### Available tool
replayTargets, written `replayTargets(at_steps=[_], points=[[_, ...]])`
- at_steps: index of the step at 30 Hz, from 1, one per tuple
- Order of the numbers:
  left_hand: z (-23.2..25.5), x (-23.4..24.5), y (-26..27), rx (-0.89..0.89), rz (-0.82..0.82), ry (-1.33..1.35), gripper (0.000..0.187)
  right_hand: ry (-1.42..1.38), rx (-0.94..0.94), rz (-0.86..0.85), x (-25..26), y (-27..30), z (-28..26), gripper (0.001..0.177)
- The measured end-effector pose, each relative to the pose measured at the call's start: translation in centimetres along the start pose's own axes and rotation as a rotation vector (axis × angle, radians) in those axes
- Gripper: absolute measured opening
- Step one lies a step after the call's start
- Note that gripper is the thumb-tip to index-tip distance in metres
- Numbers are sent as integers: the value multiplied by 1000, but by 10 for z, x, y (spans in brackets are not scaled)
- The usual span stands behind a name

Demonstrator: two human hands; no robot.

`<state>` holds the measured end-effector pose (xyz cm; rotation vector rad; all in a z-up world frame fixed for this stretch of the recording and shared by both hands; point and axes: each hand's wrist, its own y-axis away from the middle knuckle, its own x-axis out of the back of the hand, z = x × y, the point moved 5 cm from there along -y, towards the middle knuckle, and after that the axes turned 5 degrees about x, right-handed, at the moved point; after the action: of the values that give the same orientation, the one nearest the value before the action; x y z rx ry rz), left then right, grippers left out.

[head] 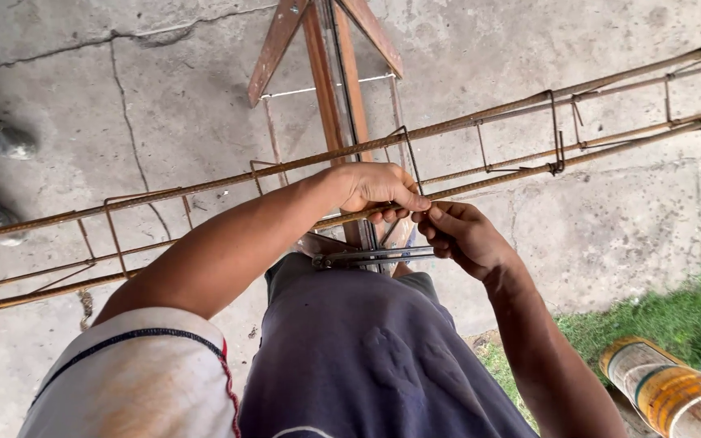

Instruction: The person uses a rebar tying tool to twist and secure wire ties around the intersections of a rebar cage. They repeatedly position the tool, rotate the handles to tighten the wire, and move along the structure to fasten multiple joints.

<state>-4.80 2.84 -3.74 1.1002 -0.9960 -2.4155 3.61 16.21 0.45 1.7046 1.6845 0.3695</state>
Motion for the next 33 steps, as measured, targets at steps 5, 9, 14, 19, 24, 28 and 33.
replayTargets(at_steps=[5,9,14,19,24,28,33], points=[[6,-4,19,-136,120,-29,37,250,80,-51,-15,13,-19,15],[-7,7,-7,-190,116,34,43,269,51,4,-9,8,-17,22],[-4,8,-12,-144,183,-71,35,257,-26,61,-5,-3,-12,46],[-15,12,-28,-186,223,-6,30,368,-31,72,-1,-6,-12,60],[-15,13,-40,-204,192,2,30,389,-47,98,5,-11,-13,55],[-12,8,-39,-254,292,-115,17,402,-116,80,4,-10,-18,46],[2,-2,-1,-285,226,-32,20,379,-139,96,-10,0,-32,47]])
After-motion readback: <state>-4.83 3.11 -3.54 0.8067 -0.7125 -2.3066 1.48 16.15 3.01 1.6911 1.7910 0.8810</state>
